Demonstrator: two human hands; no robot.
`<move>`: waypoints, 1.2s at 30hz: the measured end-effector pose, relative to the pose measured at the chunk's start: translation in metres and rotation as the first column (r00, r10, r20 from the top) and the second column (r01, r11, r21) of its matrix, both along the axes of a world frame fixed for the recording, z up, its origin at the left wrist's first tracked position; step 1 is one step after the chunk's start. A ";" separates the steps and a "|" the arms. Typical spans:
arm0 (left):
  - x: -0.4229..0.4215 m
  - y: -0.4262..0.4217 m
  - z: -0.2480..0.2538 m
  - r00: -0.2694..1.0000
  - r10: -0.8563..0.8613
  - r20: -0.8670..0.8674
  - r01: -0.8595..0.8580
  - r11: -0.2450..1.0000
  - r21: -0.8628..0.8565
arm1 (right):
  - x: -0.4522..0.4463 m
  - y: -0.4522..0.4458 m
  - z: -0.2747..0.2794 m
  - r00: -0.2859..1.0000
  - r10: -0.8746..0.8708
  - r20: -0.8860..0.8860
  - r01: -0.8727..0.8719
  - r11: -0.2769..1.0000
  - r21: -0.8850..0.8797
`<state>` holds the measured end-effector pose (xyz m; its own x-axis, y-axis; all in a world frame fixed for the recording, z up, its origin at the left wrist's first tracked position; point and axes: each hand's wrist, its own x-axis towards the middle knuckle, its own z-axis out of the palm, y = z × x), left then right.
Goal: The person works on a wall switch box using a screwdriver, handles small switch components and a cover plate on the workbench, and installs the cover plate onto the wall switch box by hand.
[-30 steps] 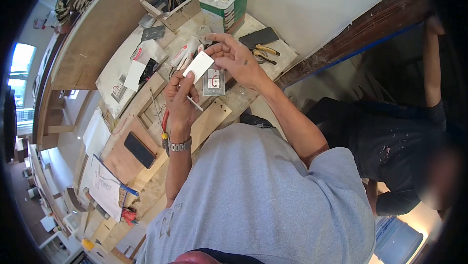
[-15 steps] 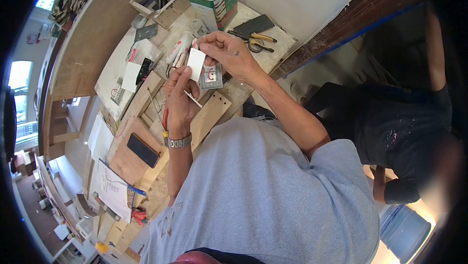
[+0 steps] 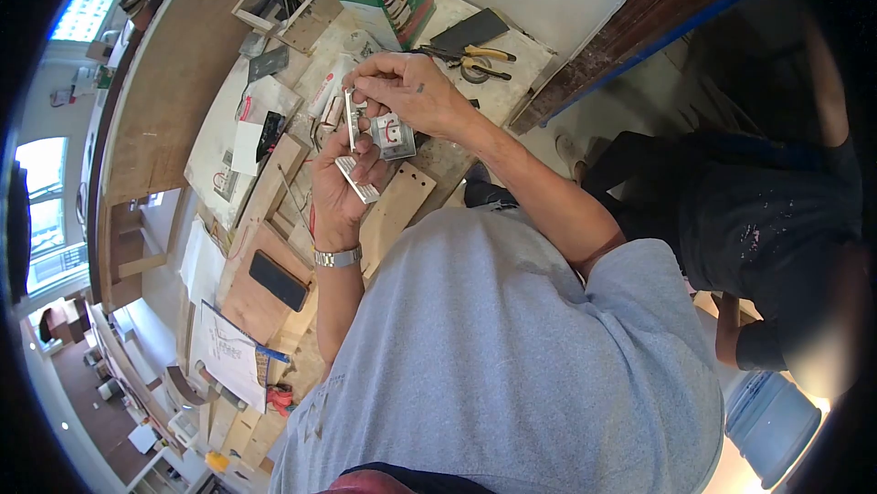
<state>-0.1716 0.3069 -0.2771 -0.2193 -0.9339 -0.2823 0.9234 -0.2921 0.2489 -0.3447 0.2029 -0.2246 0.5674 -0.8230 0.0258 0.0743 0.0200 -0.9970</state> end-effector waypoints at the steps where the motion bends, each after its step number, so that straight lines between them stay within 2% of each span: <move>1: -0.001 -0.001 0.000 1.000 0.006 0.011 -0.006 1.000 0.005 | 0.000 -0.001 -0.002 1.000 0.002 0.009 -0.002 1.000 -0.011; 6: -0.001 -0.006 0.003 0.997 -0.029 -0.065 0.030 0.999 0.019 | -0.001 -0.002 -0.002 1.000 0.008 0.025 -0.008 0.999 0.034; 8: -0.001 -0.007 0.005 0.995 -0.045 -0.087 0.049 0.998 0.045 | 0.001 -0.006 -0.011 0.998 0.024 0.061 -0.023 1.000 -0.010; 10: 0.000 -0.009 0.004 0.981 -0.067 -0.180 0.070 0.998 0.008 | 0.003 -0.006 -0.012 0.997 0.030 0.075 -0.030 1.000 -0.006; 14: 0.002 -0.012 -0.003 0.983 -0.067 -0.169 0.061 0.997 -0.035 | 0.003 -0.008 -0.009 0.995 0.048 0.089 -0.049 0.999 0.013; 16: -0.001 -0.014 0.002 0.987 0.037 0.155 -0.041 0.999 0.018 | 0.002 -0.007 -0.006 0.993 0.058 0.099 -0.061 0.998 0.026; 17: -0.002 -0.016 0.002 0.987 0.044 0.154 -0.047 0.999 0.018 | 0.002 -0.007 -0.005 0.992 0.066 0.108 -0.071 0.997 0.039; 19: -0.003 -0.021 0.001 0.810 0.247 0.532 -0.290 0.957 -0.004 | -0.001 -0.009 -0.010 0.993 0.077 0.089 -0.080 0.997 0.024; 23: 0.003 -0.025 0.006 0.754 0.338 0.563 -0.347 0.933 -0.096 | -0.001 -0.010 -0.014 0.994 0.051 0.092 -0.056 0.997 0.050; 25: 0.003 -0.028 0.019 0.808 0.340 0.482 -0.314 0.939 -0.136 | 0.001 -0.013 -0.018 0.991 0.025 0.133 -0.032 0.998 0.050; 32: -0.003 -0.036 0.020 0.832 0.360 0.421 -0.345 0.932 -0.113 | 0.004 -0.020 -0.026 0.962 -0.038 0.270 0.018 0.997 0.076; 36: -0.006 -0.044 0.015 0.831 0.359 0.424 -0.337 0.933 -0.130 | 0.004 -0.023 -0.025 0.963 -0.032 0.266 0.011 0.997 0.079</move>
